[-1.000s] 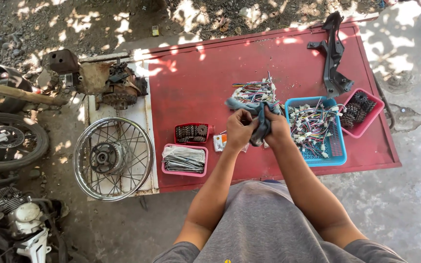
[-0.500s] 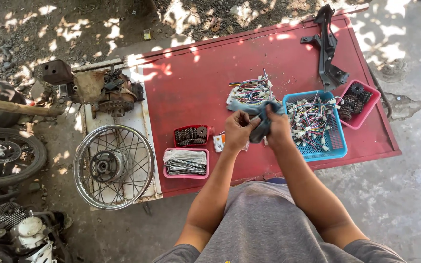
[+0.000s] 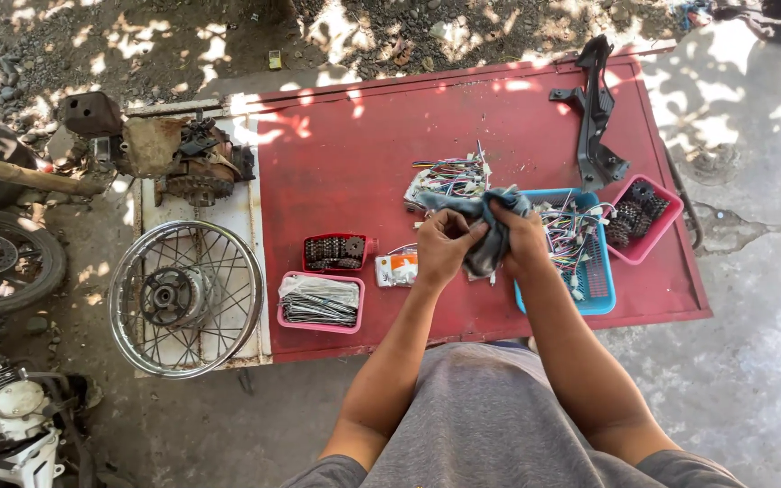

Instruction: Cleaning and inspecting a bundle of motorcycle wiring harnesses using a cloth.

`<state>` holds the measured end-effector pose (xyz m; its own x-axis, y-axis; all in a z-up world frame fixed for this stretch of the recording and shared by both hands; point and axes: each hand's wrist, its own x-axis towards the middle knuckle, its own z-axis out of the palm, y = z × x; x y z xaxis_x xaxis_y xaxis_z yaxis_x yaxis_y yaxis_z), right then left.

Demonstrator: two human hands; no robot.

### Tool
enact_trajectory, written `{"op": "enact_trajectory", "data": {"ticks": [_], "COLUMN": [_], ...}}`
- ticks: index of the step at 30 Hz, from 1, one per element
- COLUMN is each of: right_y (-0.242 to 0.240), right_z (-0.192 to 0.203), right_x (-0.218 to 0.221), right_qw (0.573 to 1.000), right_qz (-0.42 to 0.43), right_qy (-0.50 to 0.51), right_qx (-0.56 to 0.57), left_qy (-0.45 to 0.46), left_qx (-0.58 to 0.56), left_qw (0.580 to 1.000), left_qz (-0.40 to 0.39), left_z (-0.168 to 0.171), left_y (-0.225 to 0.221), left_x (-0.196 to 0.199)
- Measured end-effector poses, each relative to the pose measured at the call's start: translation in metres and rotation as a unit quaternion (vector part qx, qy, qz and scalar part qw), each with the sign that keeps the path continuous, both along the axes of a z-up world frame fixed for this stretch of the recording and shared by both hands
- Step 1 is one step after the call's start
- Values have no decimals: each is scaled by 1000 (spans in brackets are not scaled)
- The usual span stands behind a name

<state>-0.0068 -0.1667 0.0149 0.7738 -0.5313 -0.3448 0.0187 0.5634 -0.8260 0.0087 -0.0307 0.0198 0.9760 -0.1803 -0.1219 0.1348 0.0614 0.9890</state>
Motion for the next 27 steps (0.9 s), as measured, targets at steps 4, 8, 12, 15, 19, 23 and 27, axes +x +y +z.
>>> {"op": "enact_trajectory", "data": {"ticks": [4, 8, 12, 15, 19, 23, 27], "right_y": [-43, -82, -48, -35, -48, -44, -54], "right_z": [3, -36, -9, -7, 16, 36, 13], "right_x": [2, 3, -10, -14, -9, -14, -6], "right_qw": [999, 988, 991, 998, 998, 998, 995], "right_qz": [-51, -104, 33, 52, 22, 42, 27], "right_qy": [-5, 3, 49, 43, 25, -17, -22], "right_qx": [13, 117, 119, -5, -46, -48, -95], "left_qy": [1, 14, 0, 7, 11, 16, 9], "left_qx": [-26, -62, -60, -60, -66, -42, -20], "left_qw": [1000, 996, 993, 997, 998, 999, 1000], "left_qz": [4, 56, 102, 51, 14, 24, 11], "left_z": [-2, -3, -25, -16, -14, -10, 1], "left_y": [-14, -22, -37, -56, -59, -63, -64], "left_x": [-4, -4, 8, 3, 7, 8, 7]}}
